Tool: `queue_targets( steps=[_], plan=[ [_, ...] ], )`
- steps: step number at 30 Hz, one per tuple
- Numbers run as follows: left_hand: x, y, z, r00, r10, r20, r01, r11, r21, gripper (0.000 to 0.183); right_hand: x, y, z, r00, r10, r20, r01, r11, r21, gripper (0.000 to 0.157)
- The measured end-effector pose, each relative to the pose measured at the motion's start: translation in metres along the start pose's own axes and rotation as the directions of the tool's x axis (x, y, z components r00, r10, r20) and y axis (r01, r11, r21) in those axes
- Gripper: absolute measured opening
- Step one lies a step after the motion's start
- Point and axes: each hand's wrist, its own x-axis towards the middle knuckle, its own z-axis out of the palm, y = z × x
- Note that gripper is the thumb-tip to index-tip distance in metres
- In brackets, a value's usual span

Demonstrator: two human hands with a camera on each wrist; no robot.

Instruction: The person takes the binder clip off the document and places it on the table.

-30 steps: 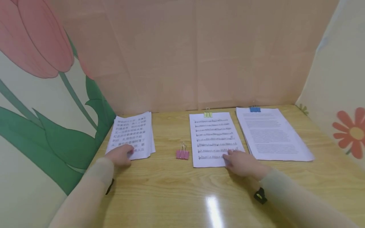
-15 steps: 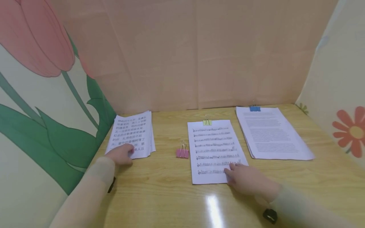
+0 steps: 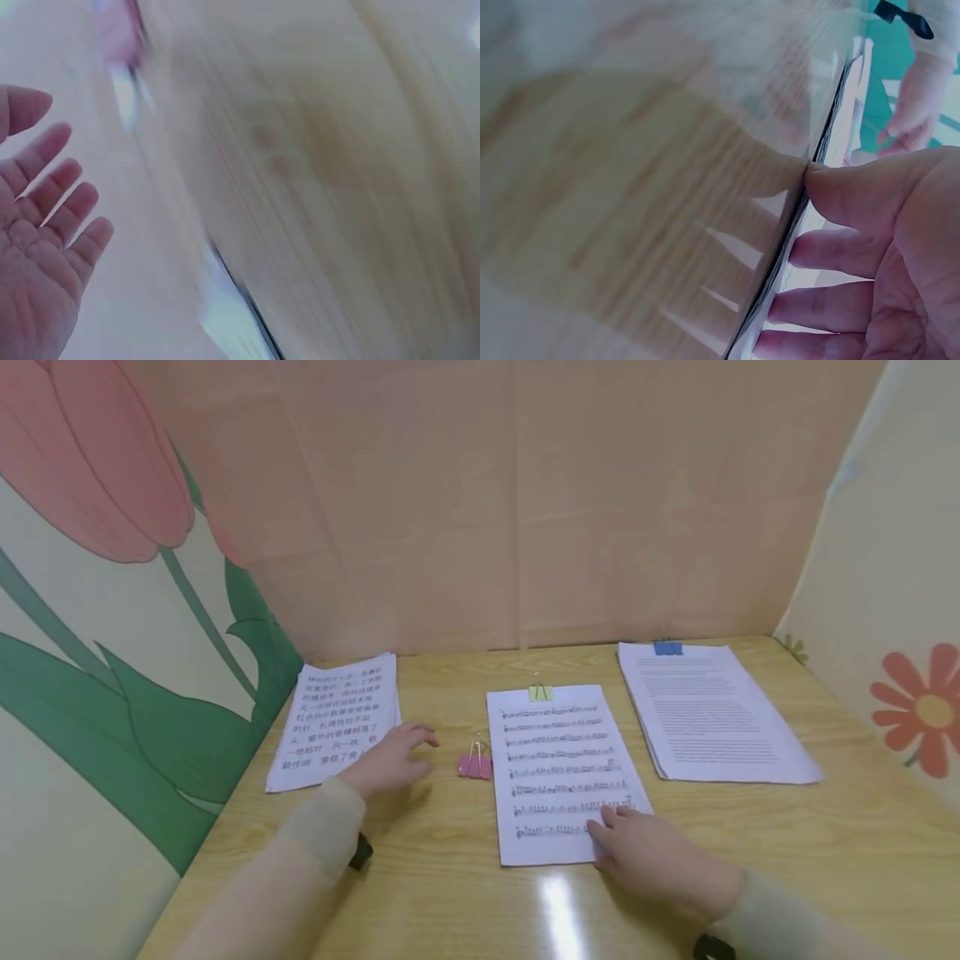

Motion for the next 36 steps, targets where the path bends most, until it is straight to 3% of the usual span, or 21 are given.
queue_targets(
  steps=[3, 6, 10, 12, 15, 20, 25, 27, 31, 36],
  plan=[
    [0.018, 0.031, 0.010, 1.000, -0.009, 0.011, 0.010, 0.995, -0.095, 0.041, 0.000, 0.001, -0.002, 1.000, -0.007, -0.001, 0.007, 1.000, -0.009, 0.040],
    [0.039, 0.049, 0.015, 0.994, -0.113, 0.007, 0.112, 0.972, -0.205, 0.044, -0.001, 0.002, -0.004, 1.000, -0.009, 0.005, 0.009, 1.000, -0.015, 0.041],
    [0.073, 0.056, 0.019, 0.967, -0.252, 0.020, 0.241, 0.896, -0.372, 0.050, -0.001, 0.002, -0.005, 1.000, -0.010, 0.012, 0.011, 1.000, -0.021, 0.041],
    [0.088, 0.055, 0.021, 0.958, -0.286, 0.036, 0.273, 0.863, -0.426, 0.053, -0.001, 0.002, -0.006, 1.000, -0.017, 0.008, 0.017, 0.999, -0.031, 0.039],
    [0.106, 0.053, 0.023, 0.945, -0.321, 0.062, 0.313, 0.833, -0.456, 0.057, -0.001, 0.002, -0.008, 0.999, -0.035, -0.006, 0.035, 0.999, -0.041, 0.037],
    [0.126, 0.047, 0.029, 0.932, -0.348, 0.101, 0.357, 0.835, -0.418, 0.061, -0.001, 0.000, -0.010, 0.999, -0.035, 0.014, 0.035, 0.999, -0.032, 0.038],
    [0.141, 0.041, 0.039, 0.908, -0.397, 0.132, 0.417, 0.830, -0.370, 0.066, 0.004, -0.003, -0.008, 0.998, 0.002, 0.068, 0.000, 1.000, -0.016, 0.048],
    [0.150, 0.038, 0.043, 0.903, -0.404, 0.143, 0.429, 0.842, -0.328, 0.066, 0.005, -0.004, -0.006, 0.997, 0.007, 0.071, -0.006, 1.000, -0.019, 0.050],
    [0.166, 0.033, 0.049, 0.910, -0.400, 0.109, 0.415, 0.882, -0.225, 0.062, 0.005, -0.005, -0.007, 0.999, -0.005, 0.044, 0.006, 0.999, -0.036, 0.048],
    [0.168, 0.042, 0.048, 0.914, -0.405, -0.015, 0.387, 0.882, -0.269, 0.052, 0.005, -0.006, -0.011, 1.000, -0.006, 0.031, 0.008, 0.999, -0.050, 0.047]
  ],
)
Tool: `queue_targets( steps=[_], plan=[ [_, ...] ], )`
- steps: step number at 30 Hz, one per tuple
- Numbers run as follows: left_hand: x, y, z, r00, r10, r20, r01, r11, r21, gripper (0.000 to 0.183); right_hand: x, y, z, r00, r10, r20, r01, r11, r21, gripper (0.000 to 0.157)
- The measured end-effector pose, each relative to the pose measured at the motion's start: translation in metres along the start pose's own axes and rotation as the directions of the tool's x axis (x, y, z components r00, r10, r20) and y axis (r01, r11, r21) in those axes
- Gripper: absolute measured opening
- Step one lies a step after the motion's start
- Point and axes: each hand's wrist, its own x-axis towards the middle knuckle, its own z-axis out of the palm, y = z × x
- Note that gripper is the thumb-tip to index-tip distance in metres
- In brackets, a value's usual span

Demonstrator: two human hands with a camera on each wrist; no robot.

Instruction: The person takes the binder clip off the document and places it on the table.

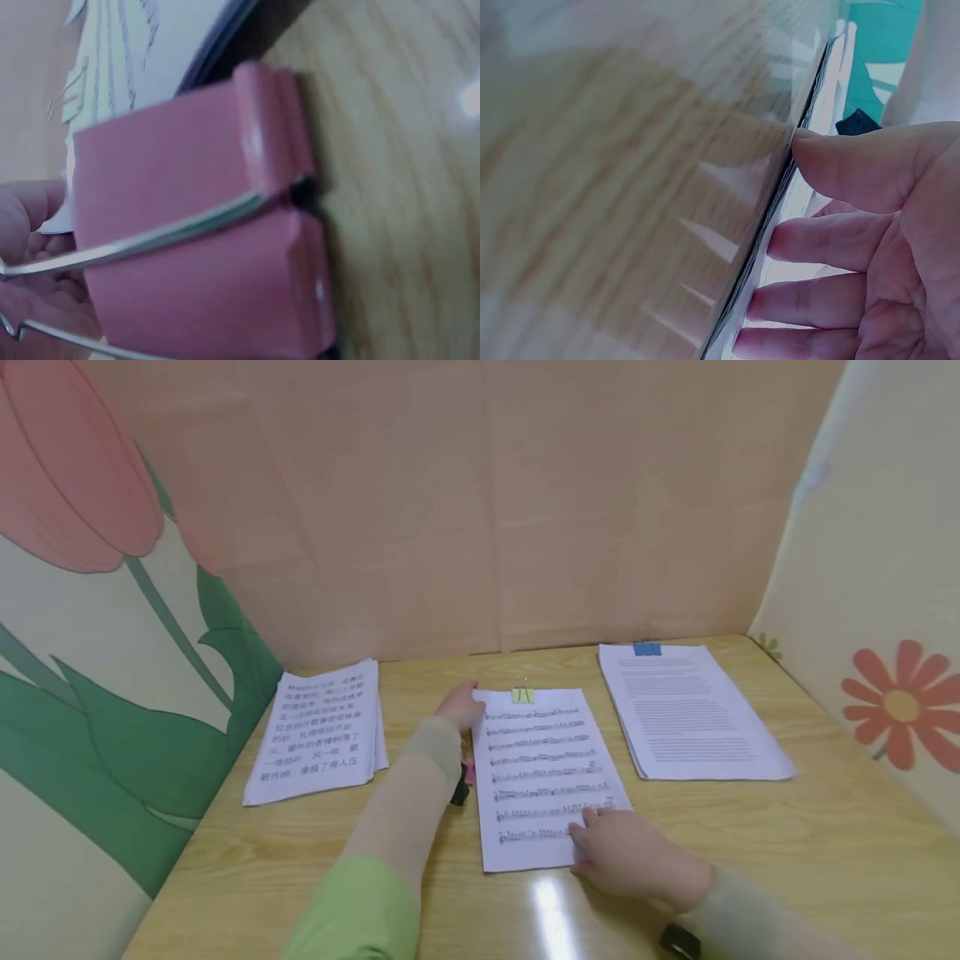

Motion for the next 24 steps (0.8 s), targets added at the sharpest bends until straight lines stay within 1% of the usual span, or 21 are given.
queue_targets(
  steps=[2, 6, 10, 13, 16, 18, 21, 24],
  plan=[
    [-0.004, 0.003, -0.001, 1.000, 0.010, -0.027, -0.010, 1.000, -0.010, 0.044, 0.000, -0.001, 0.000, 1.000, 0.000, 0.004, 0.000, 1.000, -0.002, 0.047],
    [-0.010, 0.009, -0.003, 0.998, 0.031, -0.060, -0.030, 0.999, 0.031, 0.033, 0.001, -0.002, 0.001, 1.000, 0.001, 0.012, -0.001, 1.000, 0.009, 0.049],
    [-0.013, 0.015, -0.005, 0.993, 0.038, -0.109, -0.036, 0.999, 0.025, 0.031, 0.002, -0.002, 0.001, 1.000, 0.008, 0.017, -0.008, 1.000, 0.024, 0.050],
    [-0.017, 0.020, -0.007, 0.988, 0.038, -0.147, -0.040, 0.999, -0.008, 0.033, 0.002, -0.002, -0.001, 1.000, 0.014, 0.026, -0.015, 0.999, 0.040, 0.050],
    [-0.021, 0.026, -0.008, 0.983, 0.018, -0.185, -0.036, 0.995, -0.096, 0.034, 0.002, -0.001, -0.001, 1.000, 0.009, 0.019, -0.009, 0.999, 0.042, 0.048],
    [-0.025, 0.031, -0.008, 0.980, -0.006, -0.201, -0.031, 0.983, -0.180, 0.035, 0.003, 0.000, 0.000, 1.000, -0.002, 0.007, 0.001, 0.999, 0.042, 0.045],
    [-0.031, 0.039, -0.009, 0.978, -0.036, -0.204, -0.030, 0.950, -0.311, 0.034, 0.004, 0.003, 0.001, 1.000, -0.003, -0.004, 0.003, 0.999, 0.041, 0.035],
    [-0.036, 0.044, -0.011, 0.975, -0.043, -0.217, -0.047, 0.918, -0.394, 0.033, 0.005, 0.007, 0.002, 1.000, -0.002, -0.014, 0.003, 0.998, 0.060, 0.027]
  ],
)
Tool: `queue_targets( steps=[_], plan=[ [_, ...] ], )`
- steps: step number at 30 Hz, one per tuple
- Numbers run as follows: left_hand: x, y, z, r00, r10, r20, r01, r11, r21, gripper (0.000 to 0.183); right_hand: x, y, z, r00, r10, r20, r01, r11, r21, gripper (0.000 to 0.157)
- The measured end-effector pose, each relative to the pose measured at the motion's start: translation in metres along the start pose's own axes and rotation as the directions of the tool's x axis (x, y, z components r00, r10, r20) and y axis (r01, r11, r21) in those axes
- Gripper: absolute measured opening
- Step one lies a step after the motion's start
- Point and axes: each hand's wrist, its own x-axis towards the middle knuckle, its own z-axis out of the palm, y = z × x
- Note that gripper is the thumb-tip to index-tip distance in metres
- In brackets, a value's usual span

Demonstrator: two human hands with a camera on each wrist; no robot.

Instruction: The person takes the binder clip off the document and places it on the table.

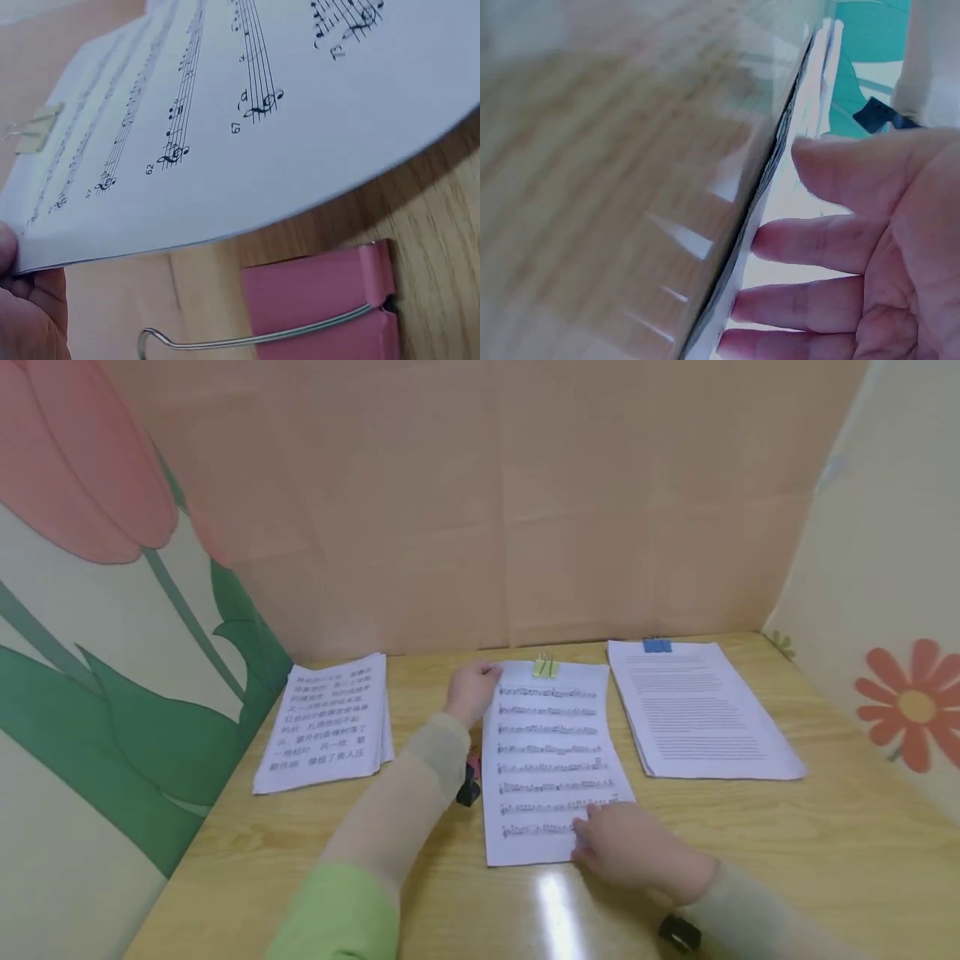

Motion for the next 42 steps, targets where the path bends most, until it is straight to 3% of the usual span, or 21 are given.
queue_targets(
  steps=[6, 11, 15, 22, 27, 30, 33, 36, 39, 42],
  plan=[
    [-0.011, 0.008, -0.008, 0.999, 0.028, -0.027, -0.031, 0.995, -0.098, 0.031, 0.007, 0.013, -0.011, 1.000, -0.025, -0.019, 0.027, 0.991, 0.134, 0.017],
    [-0.020, 0.011, -0.018, 0.998, 0.045, -0.053, -0.051, 0.991, -0.123, 0.030, 0.018, 0.020, -0.038, 1.000, 0.024, -0.009, -0.022, 0.983, 0.180, 0.006],
    [-0.027, 0.011, -0.028, 0.996, 0.051, -0.071, -0.062, 0.984, -0.168, 0.028, 0.030, 0.028, -0.068, 0.996, 0.063, -0.067, -0.050, 0.983, 0.179, 0.014],
    [-0.043, 0.010, -0.043, 1.000, 0.016, -0.024, -0.022, 0.968, -0.251, 0.026, 0.058, 0.046, -0.112, 0.977, 0.136, -0.163, -0.092, 0.963, 0.252, 0.018],
    [-0.051, 0.011, -0.049, 1.000, -0.009, -0.007, 0.007, 0.961, -0.275, 0.021, 0.085, 0.053, -0.135, 0.946, 0.178, -0.273, -0.077, 0.936, 0.343, 0.023],
    [-0.053, 0.011, -0.049, 1.000, 0.003, -0.017, -0.007, 0.959, -0.282, 0.020, 0.102, 0.056, -0.145, 0.934, 0.185, -0.306, -0.064, 0.928, 0.366, 0.033],
    [-0.054, 0.011, -0.047, 1.000, 0.013, -0.022, -0.019, 0.956, -0.292, 0.020, 0.116, 0.060, -0.151, 0.950, 0.194, -0.246, -0.094, 0.925, 0.368, 0.054],
    [-0.057, 0.012, -0.046, 0.999, 0.024, -0.027, -0.031, 0.956, -0.293, 0.021, 0.127, 0.061, -0.156, 0.973, 0.200, -0.119, -0.138, 0.908, 0.396, 0.072],
    [-0.060, 0.013, -0.044, 0.999, 0.041, -0.032, -0.049, 0.953, -0.298, 0.020, 0.134, 0.063, -0.159, 0.981, 0.192, 0.003, -0.170, 0.858, 0.485, 0.075],
    [-0.063, 0.014, -0.042, 0.998, 0.058, -0.037, -0.066, 0.951, -0.301, 0.020, 0.137, 0.065, -0.162, 0.981, 0.182, 0.068, -0.188, 0.806, 0.561, 0.067]
  ],
)
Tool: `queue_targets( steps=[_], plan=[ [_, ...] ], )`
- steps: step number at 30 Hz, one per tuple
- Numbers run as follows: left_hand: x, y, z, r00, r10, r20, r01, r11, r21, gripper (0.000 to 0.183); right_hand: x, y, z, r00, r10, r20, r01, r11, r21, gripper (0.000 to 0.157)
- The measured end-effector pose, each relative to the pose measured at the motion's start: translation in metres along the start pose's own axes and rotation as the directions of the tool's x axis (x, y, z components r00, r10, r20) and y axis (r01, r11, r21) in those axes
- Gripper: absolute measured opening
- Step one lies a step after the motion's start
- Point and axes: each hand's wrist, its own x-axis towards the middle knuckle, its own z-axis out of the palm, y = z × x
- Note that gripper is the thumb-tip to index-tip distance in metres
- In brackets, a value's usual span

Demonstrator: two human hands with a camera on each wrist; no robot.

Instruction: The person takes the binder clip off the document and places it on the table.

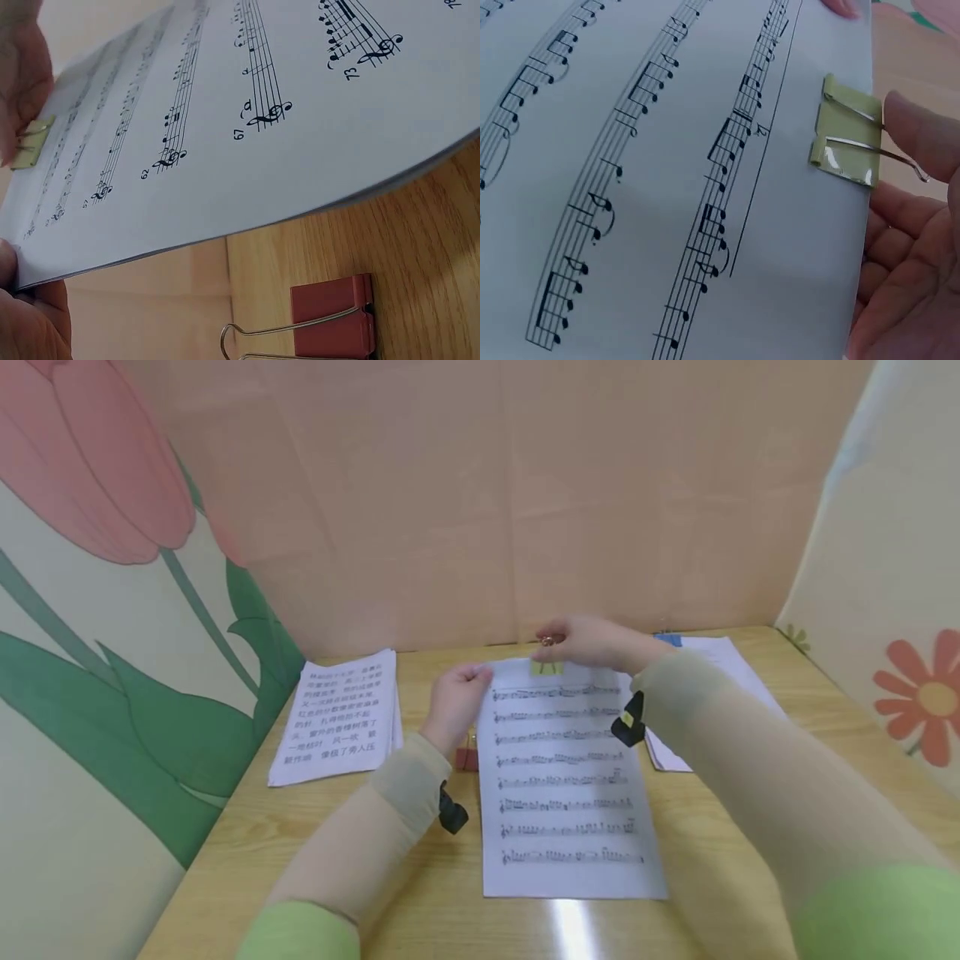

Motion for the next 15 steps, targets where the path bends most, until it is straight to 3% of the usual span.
queue_targets(
  steps=[8, 15],
  plan=[
    [0.000, -0.001, 0.001, 1.000, -0.002, -0.011, 0.002, 1.000, -0.010, 0.019, -0.001, 0.000, -0.013, 0.992, 0.053, 0.111, -0.070, 0.986, 0.149, 0.060],
    [-0.001, -0.002, 0.002, 1.000, 0.018, -0.007, -0.018, 1.000, 0.016, 0.018, -0.006, 0.001, -0.017, 0.989, 0.046, 0.140, -0.063, 0.990, 0.122, 0.053]
  ],
)
